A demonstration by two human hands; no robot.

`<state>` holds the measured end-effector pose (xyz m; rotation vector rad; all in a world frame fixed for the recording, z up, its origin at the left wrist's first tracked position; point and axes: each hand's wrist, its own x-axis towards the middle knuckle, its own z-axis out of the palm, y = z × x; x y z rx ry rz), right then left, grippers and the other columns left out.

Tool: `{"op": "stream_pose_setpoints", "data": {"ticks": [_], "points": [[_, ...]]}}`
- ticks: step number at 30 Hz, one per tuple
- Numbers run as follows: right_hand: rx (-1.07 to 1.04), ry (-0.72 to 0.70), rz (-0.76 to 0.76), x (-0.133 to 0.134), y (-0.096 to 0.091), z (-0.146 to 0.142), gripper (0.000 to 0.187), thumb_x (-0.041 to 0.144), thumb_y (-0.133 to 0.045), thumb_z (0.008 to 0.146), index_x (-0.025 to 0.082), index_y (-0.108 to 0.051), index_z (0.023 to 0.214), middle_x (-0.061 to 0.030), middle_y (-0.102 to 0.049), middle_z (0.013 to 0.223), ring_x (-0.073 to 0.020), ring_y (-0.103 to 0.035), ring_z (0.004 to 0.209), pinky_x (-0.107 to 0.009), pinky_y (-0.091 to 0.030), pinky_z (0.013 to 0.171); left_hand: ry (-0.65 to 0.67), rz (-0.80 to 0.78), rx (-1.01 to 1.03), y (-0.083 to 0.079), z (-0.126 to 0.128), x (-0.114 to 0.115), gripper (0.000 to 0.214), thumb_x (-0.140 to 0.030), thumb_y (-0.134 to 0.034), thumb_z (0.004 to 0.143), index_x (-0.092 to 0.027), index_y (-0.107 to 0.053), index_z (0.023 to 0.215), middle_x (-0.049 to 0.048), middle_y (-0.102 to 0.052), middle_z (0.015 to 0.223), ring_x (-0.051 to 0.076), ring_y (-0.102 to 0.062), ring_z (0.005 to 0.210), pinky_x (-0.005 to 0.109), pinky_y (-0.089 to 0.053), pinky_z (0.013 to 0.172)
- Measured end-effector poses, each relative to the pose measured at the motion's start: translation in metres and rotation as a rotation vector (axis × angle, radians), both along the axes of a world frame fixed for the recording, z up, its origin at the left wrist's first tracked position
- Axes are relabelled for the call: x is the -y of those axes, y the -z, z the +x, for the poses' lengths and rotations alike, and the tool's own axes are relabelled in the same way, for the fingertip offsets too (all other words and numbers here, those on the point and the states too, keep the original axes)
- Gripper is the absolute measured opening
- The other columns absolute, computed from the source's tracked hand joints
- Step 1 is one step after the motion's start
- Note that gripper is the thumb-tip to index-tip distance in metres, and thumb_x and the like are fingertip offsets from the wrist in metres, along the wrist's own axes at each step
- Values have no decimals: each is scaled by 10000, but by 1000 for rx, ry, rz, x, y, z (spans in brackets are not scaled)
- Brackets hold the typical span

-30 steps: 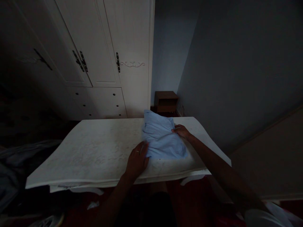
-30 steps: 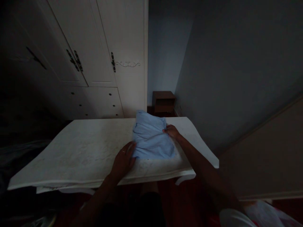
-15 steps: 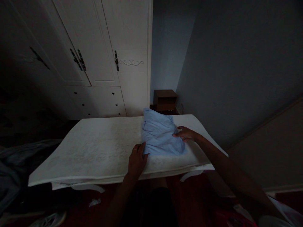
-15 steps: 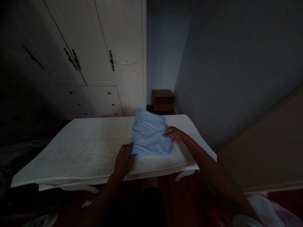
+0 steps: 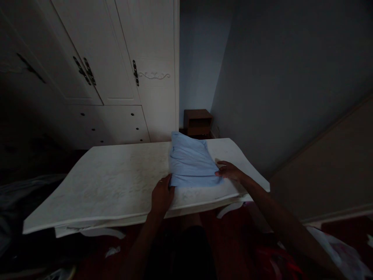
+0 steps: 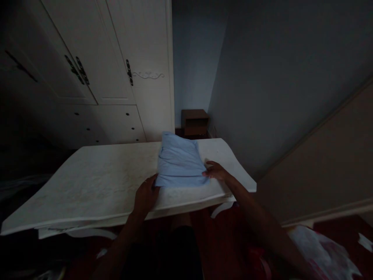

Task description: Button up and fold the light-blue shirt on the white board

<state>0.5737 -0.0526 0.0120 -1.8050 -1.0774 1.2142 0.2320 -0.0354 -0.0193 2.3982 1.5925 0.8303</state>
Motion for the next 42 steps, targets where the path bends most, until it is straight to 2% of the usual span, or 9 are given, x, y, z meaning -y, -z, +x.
{"op": "stream_pose_setpoints", "data": {"ticks": [4,7,12,16,21,28,32,36,42], "points": [[76,4,83,0,17,7,726,308,-846,606,134,-526,1235,-13,-669,723,-177,-631,620,-281,-496,577,-32,28,-34,-1,0,4,405,-128,-523,832,-144,-574,1234,126,-688,1123,248,-654,988,380,-524,889],[210,-29,116,-4,16,9,681,338,-807,665,137,-515,1247,-37,-684,809,-181,-646,669,-284,-506,606,-43,105,-79,-3,4,9,385,-146,-517,843,-114,-575,1222,155,-679,1078,275,-641,976,413,-529,862],[482,-21,410,-36,-14,-23,534,398,-694,799,170,-547,1259,-132,-631,1181,-227,-635,1013,-324,-525,823,25,245,-52,-6,11,12,435,-166,-549,840,-123,-530,1273,182,-614,1198,298,-587,1106,456,-511,916],[590,-225,559,-89,-42,-84,410,408,-585,891,210,-579,1250,-102,-603,1278,-226,-574,1162,-349,-452,989,105,279,-77,2,10,7,498,-161,-533,854,-137,-462,1346,187,-539,1357,298,-513,1264,469,-470,1007],[911,-371,375,-184,-68,-146,493,422,-515,937,188,-484,1370,-119,-480,1446,-258,-420,1341,-378,-336,1085,157,221,-170,18,5,2,591,-92,-412,875,-115,-320,1459,204,-415,1481,247,-503,1301,377,-501,984],[990,-387,88,-281,-69,-174,516,494,-681,797,133,-655,1165,-205,-638,1228,-356,-575,1176,-496,-410,976,89,-2,-85,14,8,2,711,-117,-536,786,-102,-338,1469,205,-456,1442,244,-617,1169,338,-542,936],[1002,-434,24,-304,-55,-169,461,315,-828,655,107,-705,1047,-200,-685,1141,-334,-637,1083,-385,-482,879,95,-75,-87,19,8,3,748,-53,-539,745,-119,-357,1467,199,-495,1405,256,-640,1134,332,-573,874],[992,-408,49,-310,-39,-153,371,279,-764,741,74,-698,1044,-205,-676,1156,-286,-637,1091,-266,-488,803,142,-3,-66,34,3,7,825,36,-463,736,-175,-272,1510,166,-536,1373,236,-673,1072,321,-594,823],[950,-288,93,-306,-18,-141,318,340,-675,830,125,-680,1064,-170,-668,1182,-260,-634,1101,-249,-489,809,105,49,-77,39,2,9,754,26,-464,765,-169,-339,1483,172,-592,1317,215,-732,842,296,-617,693]]}}
